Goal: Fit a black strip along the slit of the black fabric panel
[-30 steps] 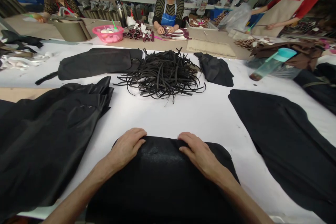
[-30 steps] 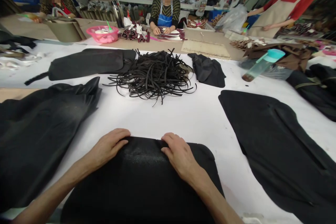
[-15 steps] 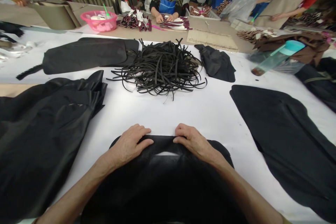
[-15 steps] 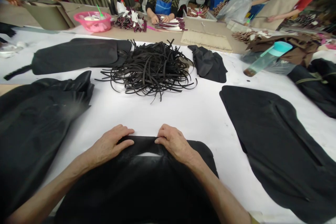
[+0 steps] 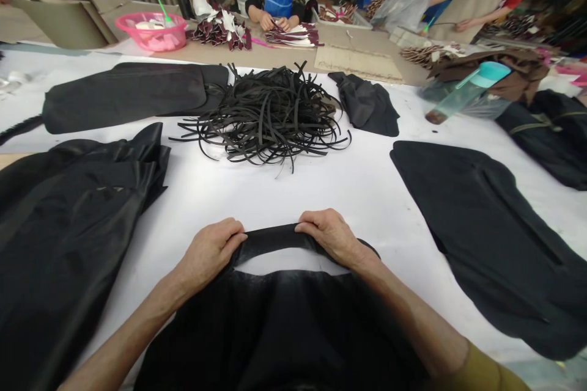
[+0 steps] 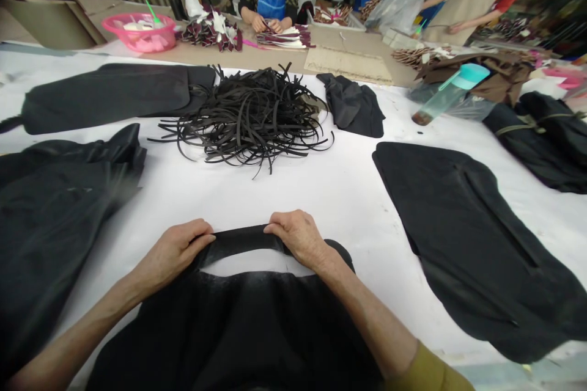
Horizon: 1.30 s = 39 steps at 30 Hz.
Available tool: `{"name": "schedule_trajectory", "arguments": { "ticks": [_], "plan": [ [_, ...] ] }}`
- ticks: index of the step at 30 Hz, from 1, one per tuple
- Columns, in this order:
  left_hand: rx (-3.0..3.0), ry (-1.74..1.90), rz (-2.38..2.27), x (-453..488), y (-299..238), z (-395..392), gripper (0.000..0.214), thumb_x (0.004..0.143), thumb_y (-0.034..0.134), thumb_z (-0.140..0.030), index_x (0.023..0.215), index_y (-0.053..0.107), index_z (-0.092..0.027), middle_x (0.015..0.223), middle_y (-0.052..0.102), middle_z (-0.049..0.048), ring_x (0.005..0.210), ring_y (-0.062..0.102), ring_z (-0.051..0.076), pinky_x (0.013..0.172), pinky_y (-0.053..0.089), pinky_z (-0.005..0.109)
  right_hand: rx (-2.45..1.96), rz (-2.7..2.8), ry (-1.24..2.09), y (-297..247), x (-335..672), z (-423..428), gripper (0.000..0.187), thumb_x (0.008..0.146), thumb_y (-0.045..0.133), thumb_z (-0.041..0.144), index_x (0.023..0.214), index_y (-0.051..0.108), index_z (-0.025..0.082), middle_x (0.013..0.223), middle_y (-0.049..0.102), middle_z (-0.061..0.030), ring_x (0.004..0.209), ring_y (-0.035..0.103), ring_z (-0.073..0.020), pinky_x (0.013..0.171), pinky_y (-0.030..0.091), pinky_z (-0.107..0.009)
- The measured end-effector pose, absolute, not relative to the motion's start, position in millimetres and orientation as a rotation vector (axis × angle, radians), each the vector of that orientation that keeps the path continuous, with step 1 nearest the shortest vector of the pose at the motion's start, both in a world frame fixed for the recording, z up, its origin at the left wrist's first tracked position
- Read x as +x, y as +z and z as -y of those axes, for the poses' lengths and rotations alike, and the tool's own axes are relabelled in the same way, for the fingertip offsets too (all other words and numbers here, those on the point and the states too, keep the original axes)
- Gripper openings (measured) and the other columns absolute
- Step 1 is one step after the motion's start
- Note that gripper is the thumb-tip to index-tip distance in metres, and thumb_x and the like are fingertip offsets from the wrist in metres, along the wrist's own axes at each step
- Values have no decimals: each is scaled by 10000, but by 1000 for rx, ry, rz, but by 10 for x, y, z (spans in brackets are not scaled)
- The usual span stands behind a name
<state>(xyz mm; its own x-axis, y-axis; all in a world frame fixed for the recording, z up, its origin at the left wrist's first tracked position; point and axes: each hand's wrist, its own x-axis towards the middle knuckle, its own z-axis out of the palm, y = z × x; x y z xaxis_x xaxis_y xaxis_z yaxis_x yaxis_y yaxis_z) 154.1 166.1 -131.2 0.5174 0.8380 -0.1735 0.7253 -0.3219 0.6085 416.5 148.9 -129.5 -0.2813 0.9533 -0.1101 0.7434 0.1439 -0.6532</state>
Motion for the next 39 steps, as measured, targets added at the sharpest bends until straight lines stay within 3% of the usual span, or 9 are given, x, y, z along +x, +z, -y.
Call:
{"name": "schedule_trajectory", "arguments": {
  "ticks": [6,10,17,20,22,26,29,33,39],
  "plan": [
    [2165,198,-1309,1495,-1383,-1644,244,899,359,-305,780,546,-203,721,559,7,699,524,192,651,356,297,-1674,2072,1059,-1254,4319,-1381,130,875,574,244,762,631,211,644,582,58,625,529,-123,581,358,-225],
    [2191,190,-1324,1477,-1341,-1650,242,912,365,-303,776,542,-211,715,570,-15,685,536,171,641,368,280,-1697,2109,1082,-1128,4335,-1308,121,815,680,288,756,604,215,644,574,71,610,522,-122,533,344,-215],
    [2354,72,-1456,1537,-1219,-1608,229,894,351,-181,812,564,-167,791,572,68,755,539,261,672,394,375,-1714,2254,759,-1160,4323,-1256,160,883,607,165,725,590,190,696,563,25,686,526,-155,644,340,-259],
    [2590,304,-1465,1701,-1072,-1439,240,886,333,-109,954,562,-121,981,562,135,904,500,301,778,397,438,-1757,2235,618,-1218,4338,-1231,90,910,579,184,824,603,182,770,585,-1,749,546,-174,683,350,-274],
    [2646,459,-1218,1864,-979,-1274,250,889,323,-85,985,546,-145,943,572,103,854,518,263,736,427,392,-1759,2247,577,-1225,4343,-1212,78,912,582,191,837,602,182,781,593,-2,755,554,-173,687,355,-271],
    [2535,53,-757,2238,-942,-1016,428,793,384,-24,1156,454,-240,739,587,1,615,557,212,553,432,311,-1757,2286,528,-1175,4326,-1201,73,900,604,191,828,598,181,762,599,5,732,563,-168,665,360,-265],
    [2534,-113,-712,2449,-1021,-1002,543,725,435,-26,1210,386,-264,746,599,-2,604,567,231,586,451,342,-1751,2322,508,-1128,4304,-1205,85,897,607,190,814,595,179,754,606,2,720,570,-170,649,358,-265],
    [2484,-213,-723,2527,-1119,-1086,507,666,481,-46,1142,427,-210,801,623,45,682,599,274,668,478,411,-1776,2332,480,-1086,4314,-1204,106,908,590,210,805,592,184,768,615,-9,730,579,-178,646,359,-266],
    [2380,-335,-946,2402,-1072,-1026,282,807,356,-76,1024,524,-139,735,638,105,675,625,312,615,494,443,-1876,2240,456,-1055,4366,-1228,107,934,541,212,843,595,193,806,622,-22,756,569,-186,674,351,-274]
  ]
}}
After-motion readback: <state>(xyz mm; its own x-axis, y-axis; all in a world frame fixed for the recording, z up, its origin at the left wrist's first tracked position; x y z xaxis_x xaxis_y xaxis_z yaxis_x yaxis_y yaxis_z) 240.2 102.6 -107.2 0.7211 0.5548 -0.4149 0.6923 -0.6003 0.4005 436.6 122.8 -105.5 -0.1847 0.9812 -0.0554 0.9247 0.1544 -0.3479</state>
